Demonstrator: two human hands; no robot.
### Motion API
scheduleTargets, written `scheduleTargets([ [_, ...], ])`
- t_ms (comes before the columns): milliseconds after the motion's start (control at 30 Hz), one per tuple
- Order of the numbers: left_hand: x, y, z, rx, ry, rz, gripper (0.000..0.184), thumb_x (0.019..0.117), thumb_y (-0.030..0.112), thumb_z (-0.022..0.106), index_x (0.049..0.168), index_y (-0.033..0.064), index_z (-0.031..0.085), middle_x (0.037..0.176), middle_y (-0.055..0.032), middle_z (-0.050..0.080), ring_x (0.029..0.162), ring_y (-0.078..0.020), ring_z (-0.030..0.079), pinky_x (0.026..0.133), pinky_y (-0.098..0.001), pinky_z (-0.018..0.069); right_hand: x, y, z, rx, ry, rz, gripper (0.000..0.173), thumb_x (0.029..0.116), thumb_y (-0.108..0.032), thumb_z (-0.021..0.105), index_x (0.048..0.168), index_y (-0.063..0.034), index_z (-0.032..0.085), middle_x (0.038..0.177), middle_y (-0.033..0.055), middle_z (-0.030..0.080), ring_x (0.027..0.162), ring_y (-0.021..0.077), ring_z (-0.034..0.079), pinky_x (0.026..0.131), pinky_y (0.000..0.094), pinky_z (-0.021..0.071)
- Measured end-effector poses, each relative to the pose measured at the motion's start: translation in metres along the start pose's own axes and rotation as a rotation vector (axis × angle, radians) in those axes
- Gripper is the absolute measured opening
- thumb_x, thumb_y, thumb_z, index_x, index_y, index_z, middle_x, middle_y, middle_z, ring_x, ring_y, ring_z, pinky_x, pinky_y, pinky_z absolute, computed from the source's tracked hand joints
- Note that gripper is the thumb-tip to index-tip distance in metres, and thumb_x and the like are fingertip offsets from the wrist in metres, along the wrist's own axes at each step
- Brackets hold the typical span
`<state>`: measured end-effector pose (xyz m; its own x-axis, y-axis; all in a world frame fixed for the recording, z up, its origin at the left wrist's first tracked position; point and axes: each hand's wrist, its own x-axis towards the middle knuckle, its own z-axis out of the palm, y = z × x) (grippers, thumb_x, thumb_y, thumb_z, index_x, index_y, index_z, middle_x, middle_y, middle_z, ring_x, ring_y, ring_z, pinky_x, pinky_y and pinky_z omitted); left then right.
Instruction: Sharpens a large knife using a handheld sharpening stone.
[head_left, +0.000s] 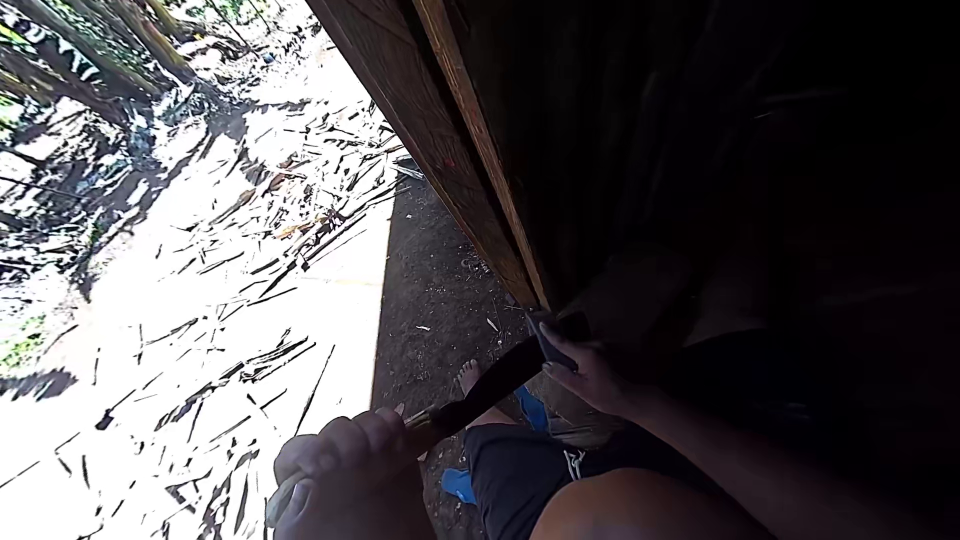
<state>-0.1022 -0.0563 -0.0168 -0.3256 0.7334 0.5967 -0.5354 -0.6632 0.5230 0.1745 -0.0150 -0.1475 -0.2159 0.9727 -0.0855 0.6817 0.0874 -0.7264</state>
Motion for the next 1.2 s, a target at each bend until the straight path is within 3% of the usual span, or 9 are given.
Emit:
scheduleTargets([
  [100, 0.001, 0.0, -0.002, -0.015, -0.032, -0.004, 0.023, 0.0939, 0.023, 0.059, 0.073, 0.0145, 0.053, 0.053, 0.0042, 0.042, 0.042, -0.0113, 0.044, 0.042, -0.0294, 0.0418, 0.024, 0.025, -0.006, 0.026, -0.074, 0.165, 0.069, 0.1012, -0.065, 0.043, 0.163, -0.0356, 0.032, 0.114, 0.013, 0.073, 0.101, 0.0326, 0.071, 0.088, 0.0595, 0.0547],
  [267, 0.002, -0.001, 0.003, 0.032, -0.008, -0.002, 0.026, 0.0949, 0.026, 0.056, 0.072, 0.0153, 0.052, 0.052, 0.0055, 0.04, 0.041, -0.0098, 0.042, 0.041, -0.0283, 0.0404, -0.009, -0.007, -0.009, -0.058, -0.054, -0.008, 0.066, 0.1003, -0.062, 0.044, 0.16, -0.0345, 0.038, 0.085, 0.0085, 0.072, 0.077, 0.0284, 0.069, 0.069, 0.0536, 0.0558],
  [400, 0.002, 0.001, -0.005, 0.03, -0.006, -0.016, 0.025, 0.0945, 0.026, 0.056, 0.072, 0.0148, 0.053, 0.052, 0.005, 0.042, 0.041, -0.0102, 0.044, 0.042, -0.0289, 0.0422, 0.019, 0.028, -0.007, 0.02, -0.112, 0.212, 0.07, 0.1013, -0.064, 0.042, 0.164, -0.0345, 0.03, 0.116, 0.0147, 0.072, 0.106, 0.0348, 0.069, 0.091, 0.0612, 0.0525],
  [567, 0.003, 0.0, -0.001, 0.049, 0.017, -0.025, 0.031, 0.0995, 0.027, 0.051, 0.071, 0.0147, 0.054, 0.052, 0.005, 0.043, 0.042, -0.0105, 0.044, 0.042, -0.0293, 0.042, -0.005, 0.002, -0.007, -0.012, -0.086, 0.069, 0.066, 0.1009, -0.062, 0.044, 0.162, -0.0375, 0.034, 0.092, 0.0107, 0.073, 0.083, 0.0308, 0.07, 0.074, 0.0551, 0.0552],
  [700, 0.003, 0.002, -0.004, 0.088, 0.013, -0.014, 0.031, 0.1001, 0.027, 0.049, 0.071, 0.0152, 0.053, 0.052, 0.0051, 0.042, 0.042, -0.01, 0.044, 0.042, -0.0289, 0.0422, 0.026, 0.051, -0.001, 0.097, -0.09, 0.241, 0.071, 0.1007, -0.064, 0.043, 0.163, -0.0329, 0.031, 0.125, 0.0142, 0.07, 0.114, 0.0337, 0.067, 0.096, 0.0625, 0.0506],
  [867, 0.005, 0.001, -0.001, 0.099, -0.048, -0.013, 0.026, 0.0961, 0.029, 0.06, 0.074, 0.0151, 0.057, 0.054, 0.0052, 0.046, 0.043, -0.01, 0.046, 0.043, -0.0283, 0.0432, -0.01, -0.003, -0.014, -0.008, -0.11, 0.06, 0.066, 0.1008, -0.061, 0.044, 0.162, -0.0376, 0.034, 0.091, 0.0094, 0.073, 0.082, 0.029, 0.07, 0.073, 0.0543, 0.0554],
  [900, 0.005, 0.0, 0.0, 0.089, -0.051, -0.012, 0.025, 0.0957, 0.028, 0.06, 0.074, 0.0153, 0.056, 0.054, 0.0052, 0.045, 0.043, -0.0099, 0.045, 0.042, -0.0281, 0.0424, -0.005, 0.006, -0.01, 0.009, -0.081, 0.069, 0.066, 0.1007, -0.06, 0.044, 0.161, -0.0363, 0.035, 0.093, 0.0105, 0.073, 0.083, 0.0296, 0.07, 0.074, 0.0548, 0.0557],
  [1033, 0.005, 0.001, -0.002, 0.076, -0.018, 0.0, 0.027, 0.097, 0.027, 0.054, 0.072, 0.016, 0.052, 0.053, 0.0055, 0.041, 0.042, -0.0102, 0.044, 0.042, -0.0287, 0.0421, 0.03, 0.053, 0.003, 0.186, -0.061, 0.242, 0.071, 0.1013, -0.062, 0.045, 0.164, -0.0298, 0.032, 0.136, 0.014, 0.066, 0.123, 0.0325, 0.064, 0.103, 0.061, 0.0485],
  [1200, 0.0, 0.001, -0.001, 0.034, -0.032, -0.002, 0.027, 0.0971, 0.027, 0.055, 0.073, 0.0146, 0.053, 0.053, 0.0046, 0.042, 0.042, -0.0107, 0.044, 0.043, -0.0293, 0.0423, -0.012, -0.005, -0.007, 0.025, -0.084, 0.043, 0.067, 0.101, -0.063, 0.042, 0.161, -0.0355, 0.036, 0.091, 0.0102, 0.073, 0.081, 0.0295, 0.07, 0.073, 0.0549, 0.0558],
])
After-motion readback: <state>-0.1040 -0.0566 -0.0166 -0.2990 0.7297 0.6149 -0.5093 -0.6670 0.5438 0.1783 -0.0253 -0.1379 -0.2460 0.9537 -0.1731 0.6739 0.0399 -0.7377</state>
